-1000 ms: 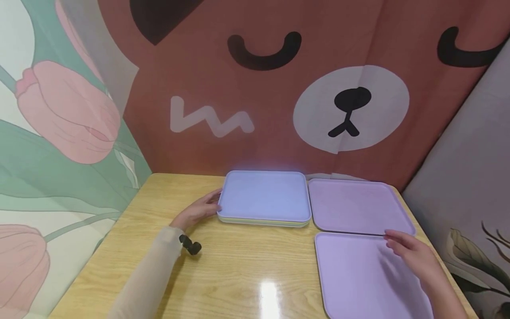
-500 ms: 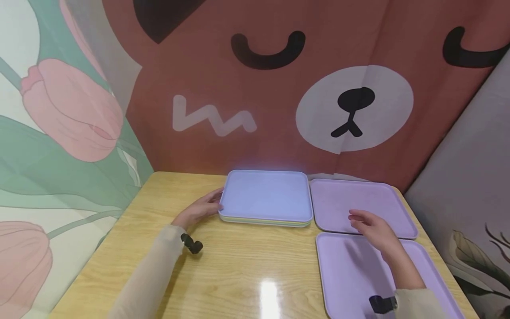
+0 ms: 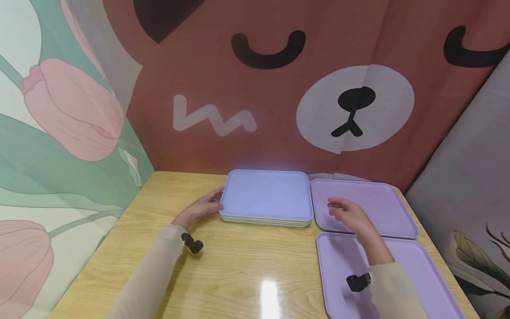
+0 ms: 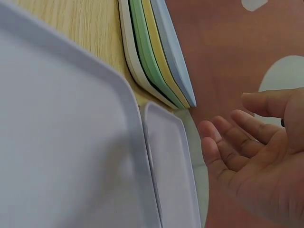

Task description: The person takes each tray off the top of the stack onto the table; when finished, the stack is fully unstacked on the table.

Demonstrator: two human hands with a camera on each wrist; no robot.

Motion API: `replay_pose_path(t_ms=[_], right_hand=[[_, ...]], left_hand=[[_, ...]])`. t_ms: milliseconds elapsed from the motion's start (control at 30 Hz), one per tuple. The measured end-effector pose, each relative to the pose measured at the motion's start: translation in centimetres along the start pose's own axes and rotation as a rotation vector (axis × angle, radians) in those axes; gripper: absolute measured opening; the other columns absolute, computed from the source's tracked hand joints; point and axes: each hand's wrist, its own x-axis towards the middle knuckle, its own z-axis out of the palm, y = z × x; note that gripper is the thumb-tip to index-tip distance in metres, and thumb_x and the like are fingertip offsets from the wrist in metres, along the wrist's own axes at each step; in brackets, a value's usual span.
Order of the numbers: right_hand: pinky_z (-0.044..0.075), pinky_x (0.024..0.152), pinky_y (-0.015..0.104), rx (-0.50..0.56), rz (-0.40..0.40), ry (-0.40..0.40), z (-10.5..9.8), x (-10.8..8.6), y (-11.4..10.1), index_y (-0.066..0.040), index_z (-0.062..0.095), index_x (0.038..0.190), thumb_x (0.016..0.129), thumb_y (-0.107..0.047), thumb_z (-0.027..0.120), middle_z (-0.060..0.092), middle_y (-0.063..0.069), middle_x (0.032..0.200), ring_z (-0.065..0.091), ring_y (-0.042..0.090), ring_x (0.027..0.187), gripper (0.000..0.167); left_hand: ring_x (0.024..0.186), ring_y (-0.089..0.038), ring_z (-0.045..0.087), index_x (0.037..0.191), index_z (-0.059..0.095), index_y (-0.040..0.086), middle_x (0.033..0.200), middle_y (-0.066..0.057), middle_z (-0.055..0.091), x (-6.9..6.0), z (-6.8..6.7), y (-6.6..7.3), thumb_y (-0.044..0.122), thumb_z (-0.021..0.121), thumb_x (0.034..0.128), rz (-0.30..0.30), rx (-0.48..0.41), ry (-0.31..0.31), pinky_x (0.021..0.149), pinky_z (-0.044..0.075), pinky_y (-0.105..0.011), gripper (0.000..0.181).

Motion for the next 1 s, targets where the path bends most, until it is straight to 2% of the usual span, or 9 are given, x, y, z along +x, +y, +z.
replay_pose_path(t_ms=[67,133,200,233,433,467,767,1000], right_hand=[[0.048,0.104,0.050,0.011,0.012,-0.005,0.4,0.6,-0.2,0.005,0.038,0.152,0.106,-0.023,0.051,0.048,0.029,0.148,0.059,0.035,0.123,0.055],[0.046,0.107,0.053,0.034,0.014,-0.009,0.9,1.2,-0.4,0.005,0.037,0.152,0.106,-0.022,0.051,0.046,0.029,0.149,0.055,0.040,0.127,0.056],[0.046,0.107,0.051,0.049,0.016,-0.010,1.2,1.8,-0.5,0.005,0.036,0.153,0.106,-0.021,0.052,0.046,0.029,0.150,0.053,0.041,0.130,0.057],[0.048,0.106,0.046,0.061,0.008,-0.009,1.4,2.1,-0.5,0.006,0.036,0.153,0.106,-0.021,0.053,0.046,0.030,0.149,0.053,0.041,0.130,0.057],[0.051,0.102,0.042,0.112,0.003,0.004,2.4,3.5,-0.6,0.009,0.035,0.151,0.106,-0.019,0.052,0.046,0.033,0.147,0.056,0.040,0.126,0.056],[0.050,0.103,0.045,0.111,0.007,0.007,2.6,3.8,-0.7,0.009,0.035,0.151,0.106,-0.018,0.052,0.046,0.033,0.147,0.057,0.039,0.126,0.056],[0.050,0.103,0.048,0.120,0.022,0.047,4.0,5.8,-0.2,0.014,0.037,0.148,0.105,-0.013,0.051,0.047,0.036,0.143,0.057,0.040,0.123,0.053],[0.048,0.105,0.048,0.105,0.075,0.075,4.6,7.0,0.2,0.010,0.036,0.150,0.105,-0.016,0.052,0.048,0.034,0.143,0.055,0.042,0.126,0.055]], left_hand=[[0.149,-0.030,0.031,0.162,0.026,0.020,0.167,-0.007,0.024,0.0,0.0,0.0,0.008,0.068,0.0943,0.002,-0.001,0.001,0.117,0.035,-0.047,0.080],[0.149,-0.030,0.032,0.162,0.026,0.020,0.166,-0.007,0.024,0.1,0.0,0.0,0.007,0.068,0.0943,0.002,-0.005,0.002,0.117,0.035,-0.047,0.080],[0.149,-0.030,0.031,0.162,0.026,0.019,0.166,-0.007,0.024,0.1,-0.1,-0.1,0.007,0.068,0.0942,0.002,-0.004,0.000,0.118,0.035,-0.047,0.080],[0.149,-0.030,0.031,0.162,0.026,0.019,0.166,-0.007,0.024,0.1,-0.1,-0.1,0.007,0.068,0.0942,0.002,-0.004,-0.001,0.118,0.035,-0.047,0.080],[0.148,-0.030,0.032,0.162,0.025,0.019,0.166,-0.007,0.024,0.0,-0.1,0.0,0.008,0.067,0.0950,0.003,-0.003,-0.007,0.117,0.035,-0.048,0.080],[0.148,-0.029,0.032,0.162,0.026,0.020,0.166,-0.007,0.024,0.0,-0.1,-0.1,0.007,0.067,0.0952,0.002,-0.006,-0.008,0.117,0.035,-0.048,0.079],[0.148,-0.028,0.033,0.161,0.027,0.021,0.166,-0.005,0.026,0.0,0.0,-0.1,0.008,0.068,0.0946,-0.003,-0.003,0.000,0.117,0.036,-0.046,0.080],[0.147,-0.029,0.034,0.161,0.028,0.020,0.166,-0.006,0.027,0.0,0.0,0.0,0.010,0.068,0.0938,-0.004,0.024,0.021,0.116,0.037,-0.047,0.079]])
